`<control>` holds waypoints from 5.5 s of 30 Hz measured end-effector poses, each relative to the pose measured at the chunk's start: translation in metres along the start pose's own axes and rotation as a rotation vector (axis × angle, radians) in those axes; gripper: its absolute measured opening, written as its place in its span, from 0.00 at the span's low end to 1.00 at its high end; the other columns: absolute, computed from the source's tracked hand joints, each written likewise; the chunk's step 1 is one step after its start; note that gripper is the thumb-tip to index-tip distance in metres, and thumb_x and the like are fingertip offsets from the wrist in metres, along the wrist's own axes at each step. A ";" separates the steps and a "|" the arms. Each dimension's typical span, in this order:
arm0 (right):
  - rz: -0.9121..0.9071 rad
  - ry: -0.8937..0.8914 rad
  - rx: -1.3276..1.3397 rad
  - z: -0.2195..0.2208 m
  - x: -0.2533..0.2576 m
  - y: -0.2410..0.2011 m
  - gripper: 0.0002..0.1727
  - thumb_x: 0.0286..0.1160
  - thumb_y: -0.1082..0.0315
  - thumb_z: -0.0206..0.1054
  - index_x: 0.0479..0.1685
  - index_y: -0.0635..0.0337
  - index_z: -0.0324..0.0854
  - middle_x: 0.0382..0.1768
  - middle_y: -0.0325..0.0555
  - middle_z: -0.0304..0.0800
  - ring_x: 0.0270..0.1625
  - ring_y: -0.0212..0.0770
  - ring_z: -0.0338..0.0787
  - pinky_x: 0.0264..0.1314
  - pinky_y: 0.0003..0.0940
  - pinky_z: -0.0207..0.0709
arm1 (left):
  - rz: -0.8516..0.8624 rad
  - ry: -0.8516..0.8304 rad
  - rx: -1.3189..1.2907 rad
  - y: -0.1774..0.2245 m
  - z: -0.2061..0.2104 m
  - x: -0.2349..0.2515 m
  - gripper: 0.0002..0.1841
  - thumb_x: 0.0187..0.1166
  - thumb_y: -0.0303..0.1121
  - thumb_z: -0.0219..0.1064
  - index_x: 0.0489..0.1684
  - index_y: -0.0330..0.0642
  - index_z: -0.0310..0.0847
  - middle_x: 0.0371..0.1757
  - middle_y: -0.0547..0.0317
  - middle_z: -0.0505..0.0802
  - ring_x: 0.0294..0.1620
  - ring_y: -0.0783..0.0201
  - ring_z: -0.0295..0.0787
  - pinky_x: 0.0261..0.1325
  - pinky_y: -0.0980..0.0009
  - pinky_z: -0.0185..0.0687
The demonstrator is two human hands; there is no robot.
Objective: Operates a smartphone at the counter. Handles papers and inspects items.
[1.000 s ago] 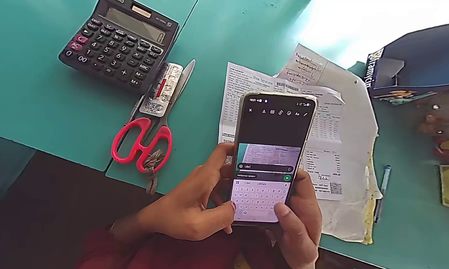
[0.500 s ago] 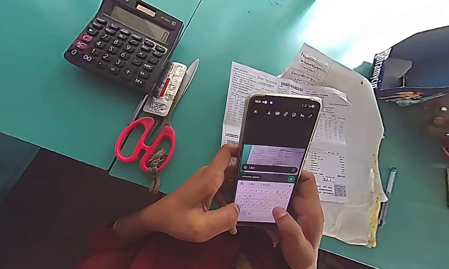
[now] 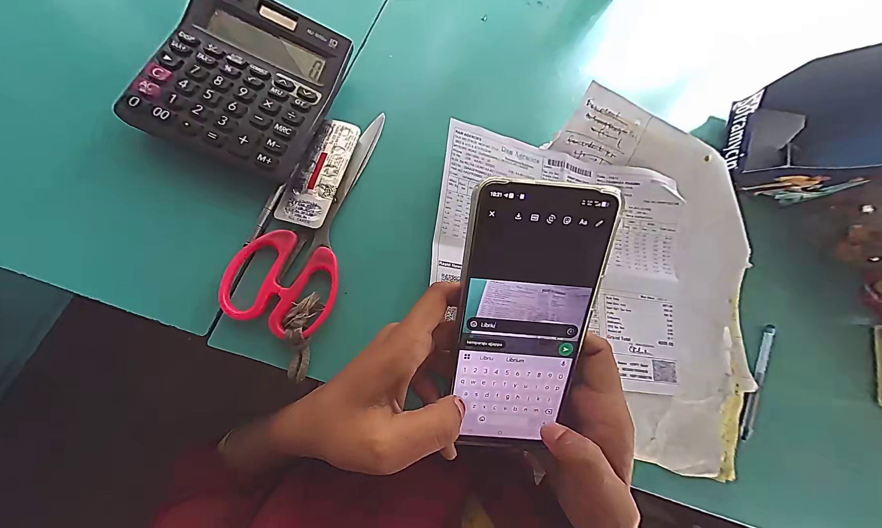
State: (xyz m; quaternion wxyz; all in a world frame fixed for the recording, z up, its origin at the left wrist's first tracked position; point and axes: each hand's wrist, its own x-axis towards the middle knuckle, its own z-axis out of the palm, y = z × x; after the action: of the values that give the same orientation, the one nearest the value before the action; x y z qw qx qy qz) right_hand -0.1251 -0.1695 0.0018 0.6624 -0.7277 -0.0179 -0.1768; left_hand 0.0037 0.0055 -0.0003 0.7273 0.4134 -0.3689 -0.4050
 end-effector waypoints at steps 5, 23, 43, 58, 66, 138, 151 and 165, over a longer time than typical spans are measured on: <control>-0.010 0.019 -0.034 0.002 0.000 0.000 0.31 0.73 0.64 0.59 0.77 0.61 0.58 0.65 0.25 0.85 0.66 0.20 0.85 0.68 0.21 0.82 | 0.006 -0.010 -0.010 0.000 -0.001 0.000 0.33 0.74 0.22 0.58 0.80 0.44 0.48 0.64 0.64 0.84 0.51 0.79 0.90 0.39 0.83 0.90; -0.064 -0.134 -0.034 0.001 0.002 -0.006 0.35 0.89 0.49 0.53 0.87 0.61 0.55 0.75 0.27 0.79 0.72 0.17 0.80 0.72 0.18 0.79 | 0.147 0.130 -0.148 -0.002 -0.004 -0.005 0.25 0.80 0.30 0.59 0.76 0.56 0.62 0.61 0.69 0.89 0.38 0.81 0.90 0.27 0.87 0.84; -0.011 -0.118 -0.001 0.000 -0.001 -0.004 0.33 0.91 0.52 0.49 0.81 0.71 0.55 0.62 0.39 0.88 0.50 0.17 0.88 0.41 0.14 0.84 | 0.136 0.171 -0.085 -0.003 -0.002 -0.004 0.29 0.79 0.27 0.58 0.81 0.59 0.59 0.63 0.68 0.89 0.38 0.81 0.90 0.27 0.87 0.83; 0.026 -0.077 0.014 0.002 0.000 -0.005 0.28 0.90 0.56 0.51 0.80 0.65 0.58 0.62 0.31 0.89 0.49 0.16 0.88 0.39 0.13 0.83 | 0.128 0.173 -0.056 -0.004 0.001 -0.001 0.27 0.77 0.24 0.57 0.76 0.55 0.58 0.59 0.69 0.89 0.36 0.83 0.88 0.25 0.89 0.82; 0.064 -0.035 0.041 0.004 0.000 -0.007 0.25 0.90 0.54 0.53 0.80 0.54 0.62 0.63 0.22 0.90 0.47 0.15 0.90 0.34 0.11 0.83 | 0.118 0.200 -0.015 -0.001 0.004 -0.001 0.28 0.75 0.20 0.54 0.76 0.49 0.56 0.59 0.69 0.88 0.36 0.86 0.86 0.26 0.90 0.79; 0.005 0.139 -0.255 0.016 0.006 -0.005 0.36 0.75 0.59 0.68 0.74 0.76 0.60 0.58 0.32 0.92 0.56 0.15 0.90 0.58 0.15 0.86 | 0.110 0.083 0.182 -0.004 0.002 0.000 0.35 0.73 0.24 0.58 0.83 0.33 0.47 0.61 0.60 0.88 0.47 0.82 0.88 0.35 0.87 0.84; 0.001 0.226 -0.404 0.019 0.008 -0.002 0.34 0.69 0.46 0.72 0.62 0.63 0.67 0.47 0.25 0.91 0.51 0.12 0.89 0.51 0.12 0.86 | 0.161 -0.020 0.264 -0.006 0.000 0.000 0.37 0.71 0.26 0.60 0.82 0.28 0.45 0.62 0.51 0.85 0.53 0.79 0.88 0.44 0.83 0.87; -0.042 0.177 -0.364 0.015 0.007 0.000 0.31 0.81 0.46 0.59 0.65 0.67 0.65 0.51 0.24 0.89 0.54 0.08 0.85 0.54 0.09 0.81 | 0.168 -0.018 0.277 -0.007 0.000 0.001 0.36 0.74 0.27 0.60 0.82 0.29 0.45 0.62 0.53 0.86 0.52 0.81 0.88 0.42 0.85 0.86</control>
State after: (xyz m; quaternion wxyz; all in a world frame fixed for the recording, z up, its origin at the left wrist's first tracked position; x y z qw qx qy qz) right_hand -0.1152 -0.1560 0.0031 0.5150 -0.8167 0.0575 -0.2539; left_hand 0.0021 0.0026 -0.0066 0.6911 0.4739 -0.4612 -0.2918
